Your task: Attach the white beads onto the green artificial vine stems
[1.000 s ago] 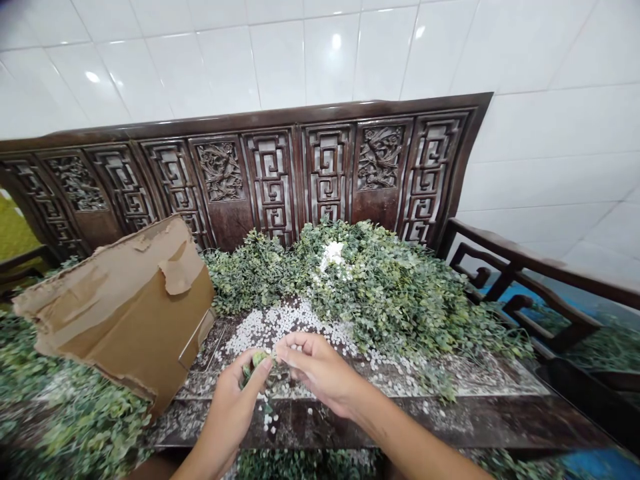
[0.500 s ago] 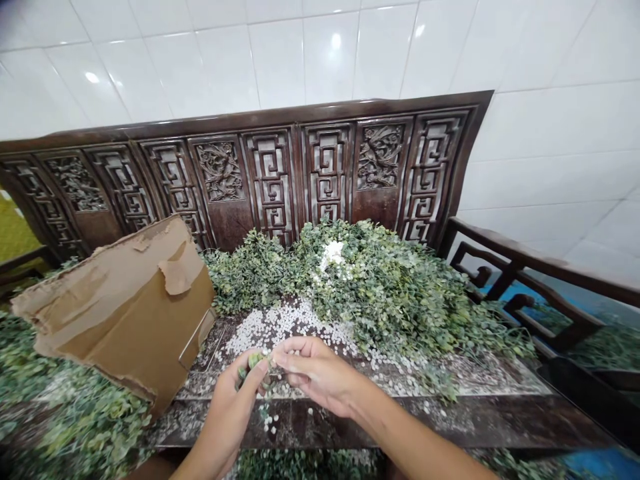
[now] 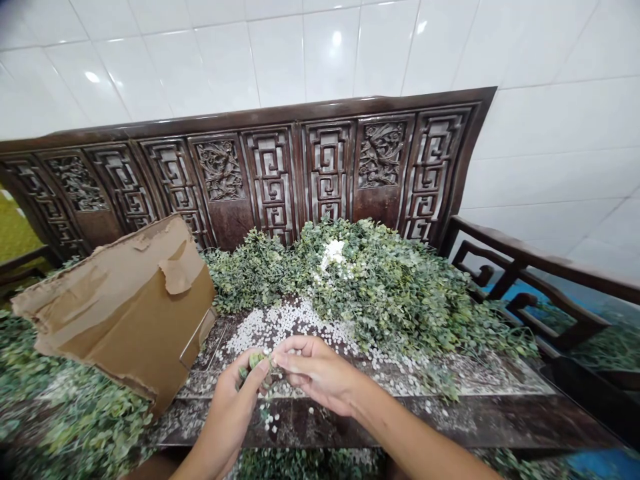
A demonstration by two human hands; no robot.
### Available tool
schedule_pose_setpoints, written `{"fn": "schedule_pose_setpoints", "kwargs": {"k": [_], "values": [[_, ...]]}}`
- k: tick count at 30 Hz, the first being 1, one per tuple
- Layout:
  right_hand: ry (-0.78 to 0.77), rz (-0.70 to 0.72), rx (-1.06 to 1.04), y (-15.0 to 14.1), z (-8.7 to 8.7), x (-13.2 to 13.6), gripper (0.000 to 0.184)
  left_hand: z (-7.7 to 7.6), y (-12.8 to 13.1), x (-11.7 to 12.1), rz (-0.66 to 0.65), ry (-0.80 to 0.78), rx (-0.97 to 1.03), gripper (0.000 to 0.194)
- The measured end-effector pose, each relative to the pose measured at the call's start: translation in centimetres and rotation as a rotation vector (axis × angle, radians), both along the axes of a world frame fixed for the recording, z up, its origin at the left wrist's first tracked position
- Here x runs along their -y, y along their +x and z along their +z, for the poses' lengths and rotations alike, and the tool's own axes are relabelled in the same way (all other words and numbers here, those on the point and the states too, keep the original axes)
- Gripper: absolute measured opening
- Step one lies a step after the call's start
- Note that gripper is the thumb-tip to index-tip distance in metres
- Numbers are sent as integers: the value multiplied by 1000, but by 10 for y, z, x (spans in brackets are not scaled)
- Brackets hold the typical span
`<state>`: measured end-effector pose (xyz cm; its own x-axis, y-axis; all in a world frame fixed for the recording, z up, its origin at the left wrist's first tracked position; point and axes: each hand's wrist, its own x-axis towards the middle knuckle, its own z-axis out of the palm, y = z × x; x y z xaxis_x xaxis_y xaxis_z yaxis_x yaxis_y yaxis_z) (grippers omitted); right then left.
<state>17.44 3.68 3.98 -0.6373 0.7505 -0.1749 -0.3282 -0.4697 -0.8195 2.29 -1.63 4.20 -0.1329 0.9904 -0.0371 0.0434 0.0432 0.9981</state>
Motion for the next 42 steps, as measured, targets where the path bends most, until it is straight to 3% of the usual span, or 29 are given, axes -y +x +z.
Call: {"fn": "schedule_pose_setpoints", "kwargs": {"k": [19,24,27,32,38,42], "values": [[-15,-44,18,-6,-12,1,24,-2,2,1,-18,-1,69,29],[-246,-181,-100,-18,-13,1,13,2,1,-5,91,-166,336,42],[-358,-269,-28,-21,-14,0,8,3,-2,-7,185,-280,487,55],[-237,-277,36,-10,-13,-2,11,2,-6,-8,76,-234,482,47],[-7,-150,137,-3,-4,4,36,-3,-6,-9,1,-188,422,45],[68,-126,242,-3,0,8,41,-5,-6,-10,-31,-185,438,41]]}}
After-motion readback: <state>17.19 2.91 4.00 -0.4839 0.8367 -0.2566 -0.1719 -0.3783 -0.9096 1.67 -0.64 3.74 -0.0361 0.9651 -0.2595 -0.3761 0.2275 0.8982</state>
